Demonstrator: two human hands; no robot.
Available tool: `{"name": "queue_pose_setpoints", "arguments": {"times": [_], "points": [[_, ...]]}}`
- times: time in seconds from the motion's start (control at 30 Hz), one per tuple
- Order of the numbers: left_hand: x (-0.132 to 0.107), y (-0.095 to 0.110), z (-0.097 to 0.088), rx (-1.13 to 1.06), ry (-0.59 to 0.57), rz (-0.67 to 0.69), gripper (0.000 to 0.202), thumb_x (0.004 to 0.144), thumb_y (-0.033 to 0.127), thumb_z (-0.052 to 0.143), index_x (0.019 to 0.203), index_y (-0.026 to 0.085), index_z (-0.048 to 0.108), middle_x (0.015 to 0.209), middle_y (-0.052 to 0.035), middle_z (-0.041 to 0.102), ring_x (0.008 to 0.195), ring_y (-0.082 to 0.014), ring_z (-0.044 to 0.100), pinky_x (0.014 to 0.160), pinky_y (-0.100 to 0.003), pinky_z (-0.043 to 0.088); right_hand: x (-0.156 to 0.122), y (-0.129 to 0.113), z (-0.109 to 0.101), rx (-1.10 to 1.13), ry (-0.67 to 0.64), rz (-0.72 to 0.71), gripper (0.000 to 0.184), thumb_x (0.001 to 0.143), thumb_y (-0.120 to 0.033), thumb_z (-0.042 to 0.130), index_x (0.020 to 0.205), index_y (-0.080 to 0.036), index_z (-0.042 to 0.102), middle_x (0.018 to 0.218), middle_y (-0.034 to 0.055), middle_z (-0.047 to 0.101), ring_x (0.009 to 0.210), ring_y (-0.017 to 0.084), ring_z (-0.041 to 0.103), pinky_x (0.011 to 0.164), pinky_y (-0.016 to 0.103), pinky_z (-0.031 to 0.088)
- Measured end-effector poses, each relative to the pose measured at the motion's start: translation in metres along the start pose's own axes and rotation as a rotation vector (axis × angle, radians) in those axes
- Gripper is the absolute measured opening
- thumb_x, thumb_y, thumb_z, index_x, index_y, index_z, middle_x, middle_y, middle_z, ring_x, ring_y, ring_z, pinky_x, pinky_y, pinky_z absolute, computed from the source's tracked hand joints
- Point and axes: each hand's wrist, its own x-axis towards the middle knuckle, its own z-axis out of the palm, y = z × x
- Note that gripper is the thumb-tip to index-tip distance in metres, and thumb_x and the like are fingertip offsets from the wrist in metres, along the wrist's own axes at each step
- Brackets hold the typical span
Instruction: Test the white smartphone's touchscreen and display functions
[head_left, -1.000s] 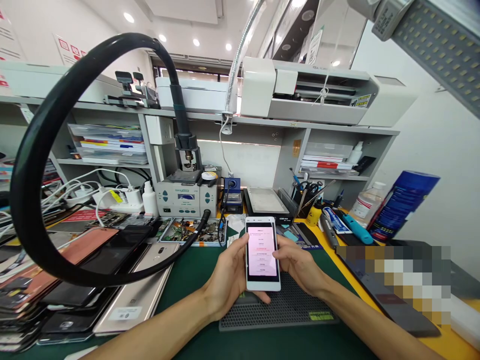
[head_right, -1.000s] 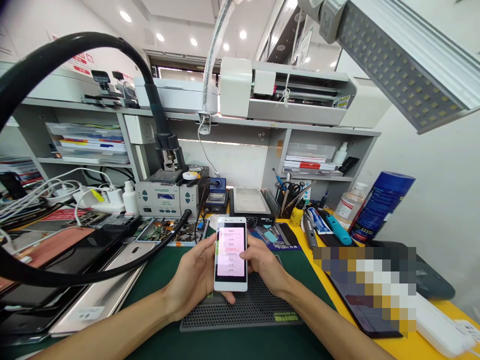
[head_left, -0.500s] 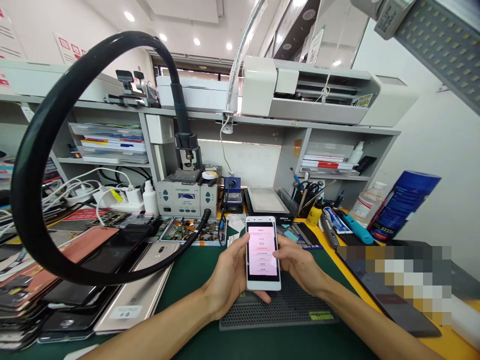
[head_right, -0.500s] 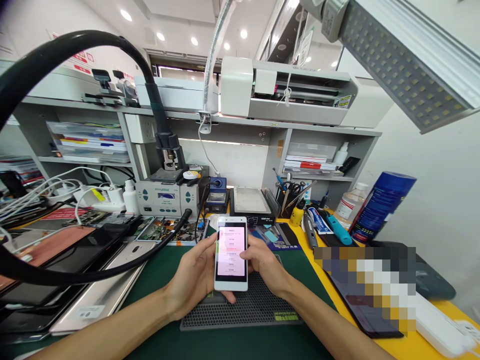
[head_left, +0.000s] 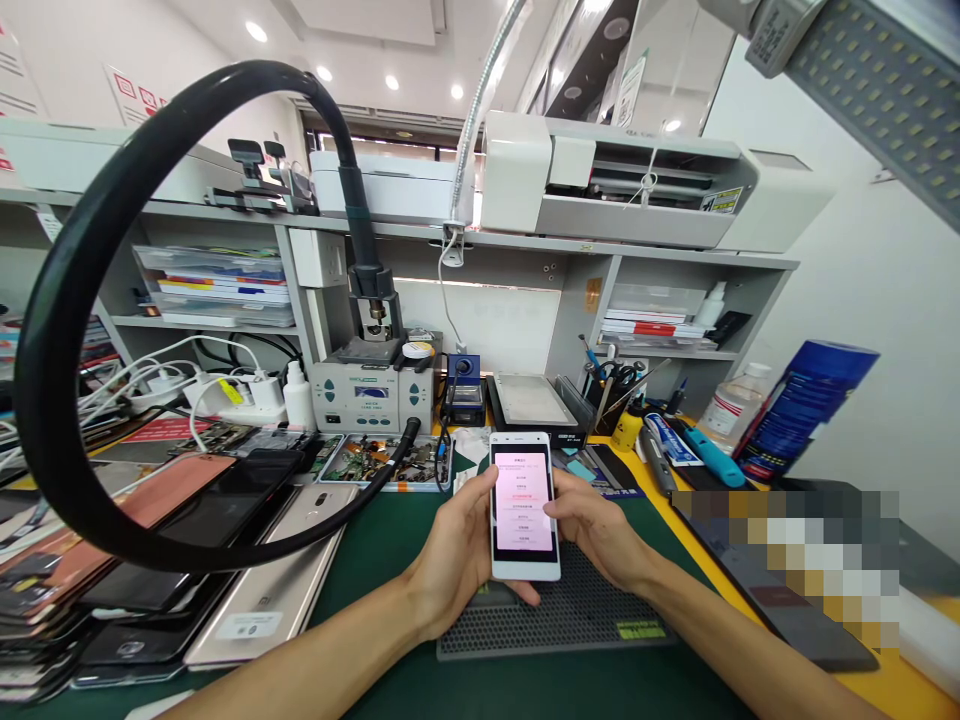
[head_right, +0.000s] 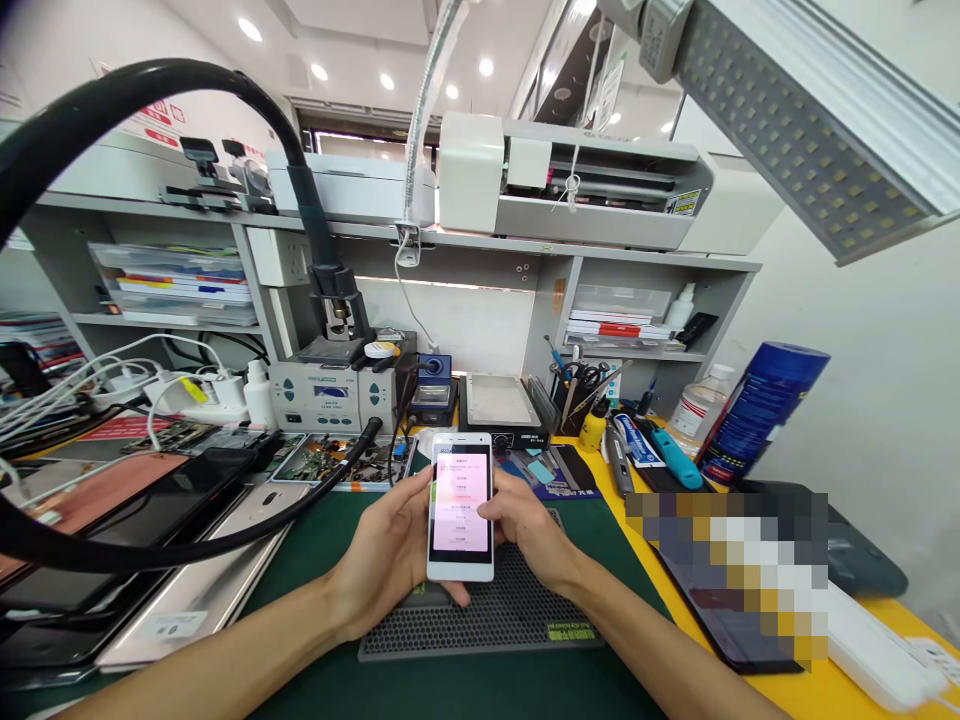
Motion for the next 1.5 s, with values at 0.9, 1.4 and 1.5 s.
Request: {"name": "queue_pose_setpoints", "arguments": {"times": [0.9,1.4,1.5], "points": [[-0.0005,0.0002,-0.0002,0.009,0.005,-0.001,0.057,0.090,0.059,0.039,0.126,0.019,0.058,0.105,-0.0140,0.058,0.091,-0.0275,0.058,0.057,-0.036,0.057,-0.0013,-0.0058,0.0040,-0.046,0.008,0.018,0.044,0.077,-0.021,0.051,0.120,-0.020,0.059,0.100,0.0061,0.070,0.090,0.025,0.061,0.075,0.036,0.047],[0.0012,-0.0007,-0.0018,0.010,0.004,0.001,0.058,0.090,0.060,0.039,0.127,0.019,0.057,0.105,-0.0145,0.059,0.093,-0.0297,0.058,0.060,-0.041,0.058,-0.0006,-0.0060,0.0061,-0.061,0.040,0.041,0.042,0.074,-0.020,0.053,0.115,-0.019,0.061,0.094,0.0049,0.069,0.086,0.024,0.062,0.071,0.034,0.047],[0.0012,-0.0005,-0.0015,0.013,0.008,-0.006,0.058,0.090,0.060,0.039,0.127,0.019,0.058,0.105,-0.0149,0.059,0.092,-0.0299,0.058,0.060,-0.041,0.058,-0.0004,-0.0057,0.0059,-0.063,0.042,0.040,0.040,0.075,-0.019,0.053,0.114,-0.020,0.061,0.094,0.0044,0.070,0.086,0.024,0.062,0.071,0.034,0.047]]}}
